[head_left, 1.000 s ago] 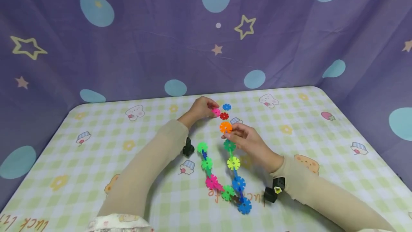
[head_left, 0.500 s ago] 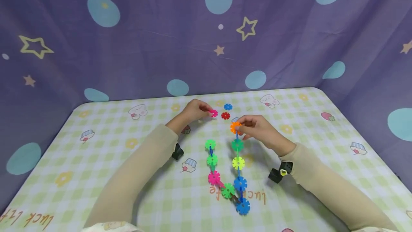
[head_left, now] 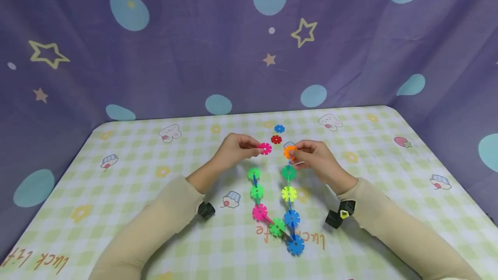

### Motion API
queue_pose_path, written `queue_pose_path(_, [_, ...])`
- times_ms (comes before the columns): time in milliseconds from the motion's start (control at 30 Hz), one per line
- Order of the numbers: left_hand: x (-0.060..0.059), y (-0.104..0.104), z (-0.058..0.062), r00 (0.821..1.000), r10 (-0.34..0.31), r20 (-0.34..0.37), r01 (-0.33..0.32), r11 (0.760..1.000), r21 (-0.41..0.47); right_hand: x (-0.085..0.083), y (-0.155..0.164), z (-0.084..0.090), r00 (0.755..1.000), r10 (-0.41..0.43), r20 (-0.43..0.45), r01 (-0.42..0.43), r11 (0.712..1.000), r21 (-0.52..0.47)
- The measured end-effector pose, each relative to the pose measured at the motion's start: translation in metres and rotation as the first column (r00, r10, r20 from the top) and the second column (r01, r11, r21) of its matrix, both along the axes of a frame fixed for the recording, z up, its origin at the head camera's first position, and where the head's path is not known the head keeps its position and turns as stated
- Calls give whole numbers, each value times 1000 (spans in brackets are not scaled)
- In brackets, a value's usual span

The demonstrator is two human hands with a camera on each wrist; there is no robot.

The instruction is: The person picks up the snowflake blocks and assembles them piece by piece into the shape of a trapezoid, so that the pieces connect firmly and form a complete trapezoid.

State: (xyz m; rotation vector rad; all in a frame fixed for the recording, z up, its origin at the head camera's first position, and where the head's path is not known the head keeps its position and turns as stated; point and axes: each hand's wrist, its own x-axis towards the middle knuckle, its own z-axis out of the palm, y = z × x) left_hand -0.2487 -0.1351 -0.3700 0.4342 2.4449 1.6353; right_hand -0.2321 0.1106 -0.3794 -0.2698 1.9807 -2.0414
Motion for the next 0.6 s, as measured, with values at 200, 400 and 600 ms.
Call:
queue_pose_path(200, [26,13,6,997,-2,-75,-1,999,-32,8,-6,-2,995,-75,59,81,992,-100])
queue_pose_path(400, [32,20,6,988,1,-152,-10,998,-57,23,-11,-1,989,-86,121,105,981,-161])
queue_pose_path(600, [35,22,6,989,-26,-147,16,997,-70,27,-11,-3,988,-82,127,106,975,-193])
